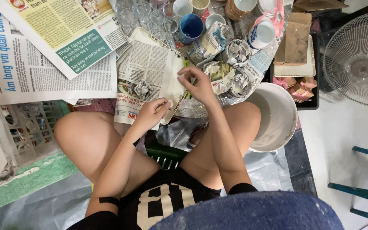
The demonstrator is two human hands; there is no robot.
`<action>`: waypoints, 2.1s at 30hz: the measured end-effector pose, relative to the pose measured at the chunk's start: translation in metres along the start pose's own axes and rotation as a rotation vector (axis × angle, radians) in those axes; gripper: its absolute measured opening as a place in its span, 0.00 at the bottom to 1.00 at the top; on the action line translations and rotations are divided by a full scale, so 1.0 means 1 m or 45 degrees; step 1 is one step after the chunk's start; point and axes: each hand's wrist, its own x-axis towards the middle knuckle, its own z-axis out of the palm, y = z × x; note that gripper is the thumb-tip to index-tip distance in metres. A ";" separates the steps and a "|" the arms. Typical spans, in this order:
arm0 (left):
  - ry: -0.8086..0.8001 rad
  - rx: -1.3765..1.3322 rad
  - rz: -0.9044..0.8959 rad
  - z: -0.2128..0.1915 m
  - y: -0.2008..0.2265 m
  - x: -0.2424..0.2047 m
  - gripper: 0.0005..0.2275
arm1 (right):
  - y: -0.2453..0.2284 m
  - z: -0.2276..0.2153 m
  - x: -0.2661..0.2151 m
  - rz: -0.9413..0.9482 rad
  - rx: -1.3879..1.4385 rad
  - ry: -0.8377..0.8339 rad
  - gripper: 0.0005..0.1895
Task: The person wraps small ceramic cups and bowls with newspaper and secures them with tape. They handle each item individually, folding the paper around the object and applying tape to hold it in place.
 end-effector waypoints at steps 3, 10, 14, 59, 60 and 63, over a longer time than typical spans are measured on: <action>0.001 0.253 0.155 -0.002 0.008 -0.003 0.12 | -0.008 -0.006 -0.003 -0.702 -0.023 -0.355 0.12; -0.069 0.131 0.063 -0.008 0.016 -0.001 0.15 | 0.025 -0.008 -0.002 0.194 0.109 -0.787 0.11; -0.056 0.024 0.082 -0.011 0.012 0.001 0.13 | 0.024 -0.017 -0.004 0.235 0.150 -0.739 0.10; 0.340 1.214 0.355 0.068 0.000 0.066 0.29 | -0.006 -0.022 -0.027 -0.703 -0.522 0.785 0.26; 0.348 1.304 0.365 0.069 -0.004 0.068 0.32 | -0.007 -0.020 -0.025 -0.789 -0.534 0.790 0.28; 0.182 1.034 0.246 0.067 -0.011 0.071 0.32 | -0.005 -0.014 -0.025 -0.726 -0.443 0.732 0.29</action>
